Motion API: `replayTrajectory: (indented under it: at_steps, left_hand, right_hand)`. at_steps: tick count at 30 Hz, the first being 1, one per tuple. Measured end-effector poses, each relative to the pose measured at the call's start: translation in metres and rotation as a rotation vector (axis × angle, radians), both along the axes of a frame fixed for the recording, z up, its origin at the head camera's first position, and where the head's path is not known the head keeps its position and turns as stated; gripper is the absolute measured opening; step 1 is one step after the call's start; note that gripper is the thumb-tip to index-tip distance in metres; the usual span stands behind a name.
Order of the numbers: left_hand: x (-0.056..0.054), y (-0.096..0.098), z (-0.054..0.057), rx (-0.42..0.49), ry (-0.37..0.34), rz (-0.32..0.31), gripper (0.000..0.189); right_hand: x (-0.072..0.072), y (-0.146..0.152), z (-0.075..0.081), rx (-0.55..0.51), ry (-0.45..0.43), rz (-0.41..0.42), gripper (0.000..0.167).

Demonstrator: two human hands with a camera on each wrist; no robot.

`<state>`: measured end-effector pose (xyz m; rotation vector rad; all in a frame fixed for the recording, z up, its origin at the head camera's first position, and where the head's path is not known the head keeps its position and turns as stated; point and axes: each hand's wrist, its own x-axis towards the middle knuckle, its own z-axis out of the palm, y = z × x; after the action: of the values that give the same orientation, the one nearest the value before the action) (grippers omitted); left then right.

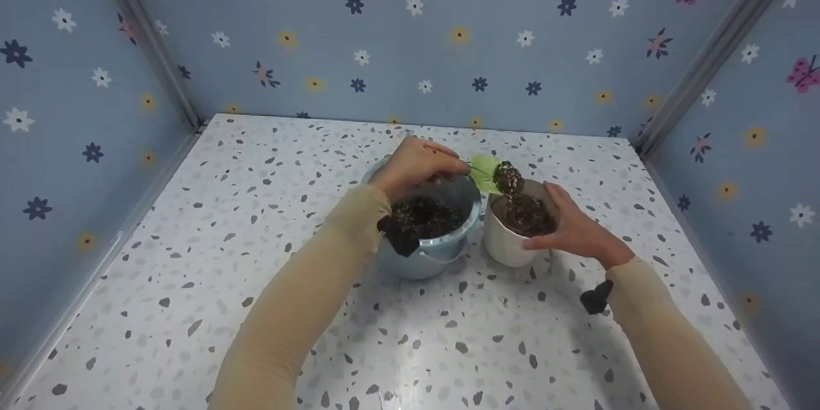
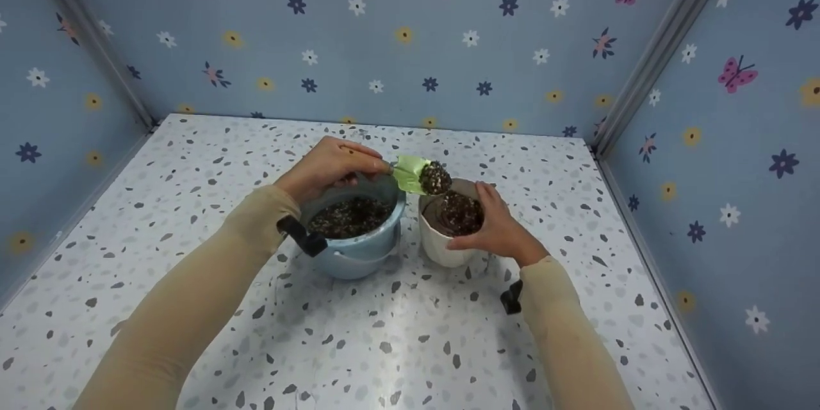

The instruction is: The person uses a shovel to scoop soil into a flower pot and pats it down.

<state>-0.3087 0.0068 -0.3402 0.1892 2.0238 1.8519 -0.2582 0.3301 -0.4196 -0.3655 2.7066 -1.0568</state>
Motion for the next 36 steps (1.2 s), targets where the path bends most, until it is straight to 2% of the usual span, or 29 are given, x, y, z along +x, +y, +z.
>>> replayTrajectory:
  at_steps: [6, 16, 25, 32, 36]
  left_hand:
    - [-0.001, 0.006, -0.001, -0.025, 0.015, -0.005, 0.034]
    - [-0.005, 0.013, 0.001, -0.118, 0.129, -0.018, 0.036]
    - [0.000, 0.006, -0.003, -0.144, 0.135, 0.003, 0.035]
    - [0.000, 0.008, -0.001, -0.077, 0.049, -0.009, 0.036]
    - [0.000, 0.010, 0.001, -0.099, 0.063, -0.008, 0.035]
  right_hand:
    - [0.000, 0.002, -0.001, 0.001, -0.003, -0.004, 0.129]
    - [-0.001, 0.003, 0.000, 0.013, 0.001, -0.014, 0.129]
    - [0.001, -0.004, -0.003, -0.007, -0.019, -0.008, 0.130]
    - [0.002, -0.001, -0.001, 0.008, -0.032, -0.008, 0.129]
    - [0.003, 0.000, -0.001, 0.008, -0.027, -0.008, 0.129]
